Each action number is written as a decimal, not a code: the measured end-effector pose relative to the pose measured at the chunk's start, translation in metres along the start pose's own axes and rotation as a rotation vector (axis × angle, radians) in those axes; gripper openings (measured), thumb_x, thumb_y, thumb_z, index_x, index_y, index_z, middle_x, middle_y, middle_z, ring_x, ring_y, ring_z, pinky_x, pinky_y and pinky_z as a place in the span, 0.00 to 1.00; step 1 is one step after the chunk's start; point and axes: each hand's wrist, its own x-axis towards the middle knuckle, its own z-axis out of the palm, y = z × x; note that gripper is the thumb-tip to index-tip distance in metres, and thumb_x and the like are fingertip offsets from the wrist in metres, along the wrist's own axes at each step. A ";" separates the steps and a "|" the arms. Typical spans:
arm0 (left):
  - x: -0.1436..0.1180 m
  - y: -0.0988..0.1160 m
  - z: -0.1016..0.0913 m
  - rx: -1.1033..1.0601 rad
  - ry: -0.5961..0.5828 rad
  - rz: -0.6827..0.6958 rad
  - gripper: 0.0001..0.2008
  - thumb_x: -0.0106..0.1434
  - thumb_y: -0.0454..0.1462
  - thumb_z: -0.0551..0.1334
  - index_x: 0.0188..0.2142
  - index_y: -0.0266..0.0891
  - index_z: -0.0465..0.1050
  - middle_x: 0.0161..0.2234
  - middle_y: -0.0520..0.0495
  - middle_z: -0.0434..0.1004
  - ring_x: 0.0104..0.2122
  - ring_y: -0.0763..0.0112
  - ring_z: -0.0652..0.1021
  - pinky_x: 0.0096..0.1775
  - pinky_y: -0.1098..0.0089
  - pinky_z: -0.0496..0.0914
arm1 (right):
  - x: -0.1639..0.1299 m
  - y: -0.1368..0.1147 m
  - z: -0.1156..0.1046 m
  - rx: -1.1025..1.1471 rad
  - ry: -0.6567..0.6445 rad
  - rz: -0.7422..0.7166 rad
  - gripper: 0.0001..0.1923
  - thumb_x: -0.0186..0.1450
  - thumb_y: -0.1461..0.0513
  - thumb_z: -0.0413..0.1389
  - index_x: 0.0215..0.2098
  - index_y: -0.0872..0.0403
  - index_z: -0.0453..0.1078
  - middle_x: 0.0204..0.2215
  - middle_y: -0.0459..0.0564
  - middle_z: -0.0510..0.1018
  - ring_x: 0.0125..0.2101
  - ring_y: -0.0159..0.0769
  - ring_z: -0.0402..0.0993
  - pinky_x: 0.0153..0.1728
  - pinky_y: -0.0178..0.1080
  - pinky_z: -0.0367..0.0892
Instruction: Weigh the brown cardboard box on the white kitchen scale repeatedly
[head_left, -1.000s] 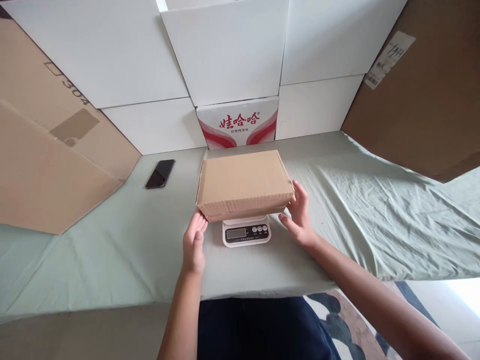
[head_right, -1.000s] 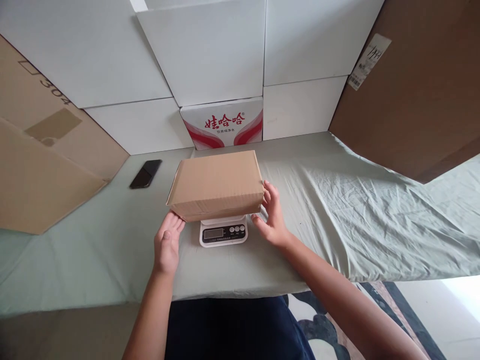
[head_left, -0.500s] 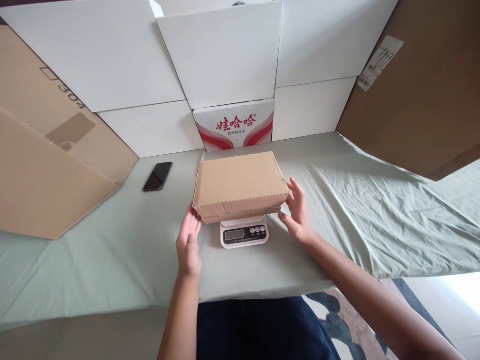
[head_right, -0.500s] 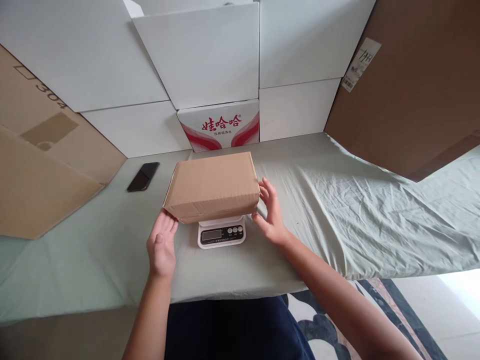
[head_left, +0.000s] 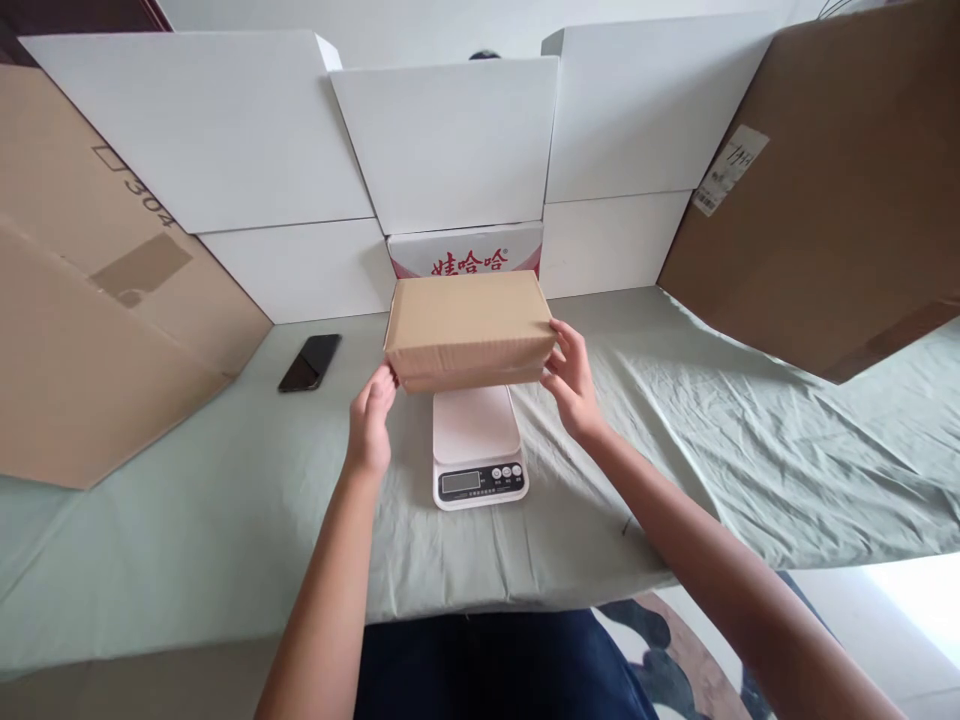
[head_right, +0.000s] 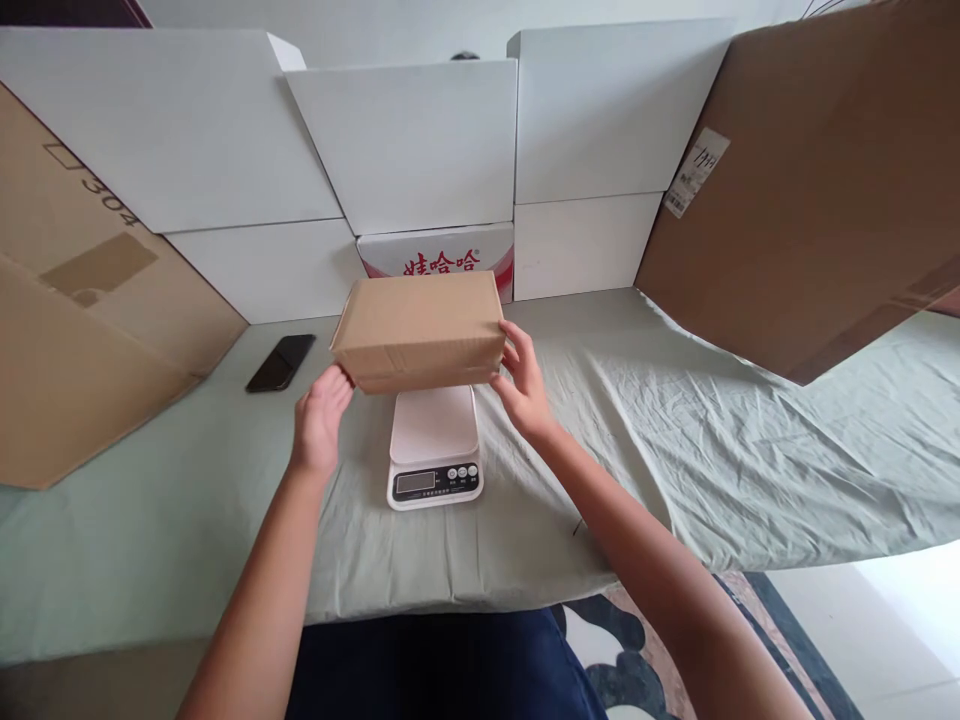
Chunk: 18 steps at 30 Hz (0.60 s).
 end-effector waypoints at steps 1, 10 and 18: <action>0.014 -0.006 0.006 -0.005 -0.011 -0.018 0.41 0.65 0.64 0.62 0.64 0.38 0.75 0.68 0.33 0.71 0.71 0.45 0.68 0.71 0.49 0.60 | 0.011 0.010 0.004 0.022 0.011 0.032 0.33 0.69 0.46 0.58 0.69 0.37 0.55 0.71 0.52 0.64 0.64 0.53 0.71 0.62 0.56 0.71; 0.030 -0.066 0.019 -0.015 0.001 -0.130 0.39 0.65 0.63 0.63 0.63 0.40 0.75 0.68 0.36 0.73 0.71 0.50 0.68 0.71 0.54 0.61 | 0.023 0.072 0.016 -0.001 0.102 0.163 0.33 0.66 0.48 0.58 0.66 0.44 0.57 0.67 0.52 0.69 0.57 0.48 0.74 0.59 0.50 0.70; 0.038 -0.067 0.010 -0.001 0.080 -0.147 0.40 0.68 0.63 0.59 0.67 0.38 0.72 0.72 0.35 0.66 0.73 0.50 0.63 0.72 0.54 0.58 | 0.015 0.079 0.010 0.009 0.144 0.235 0.44 0.68 0.44 0.56 0.76 0.41 0.44 0.76 0.57 0.57 0.72 0.54 0.61 0.69 0.61 0.62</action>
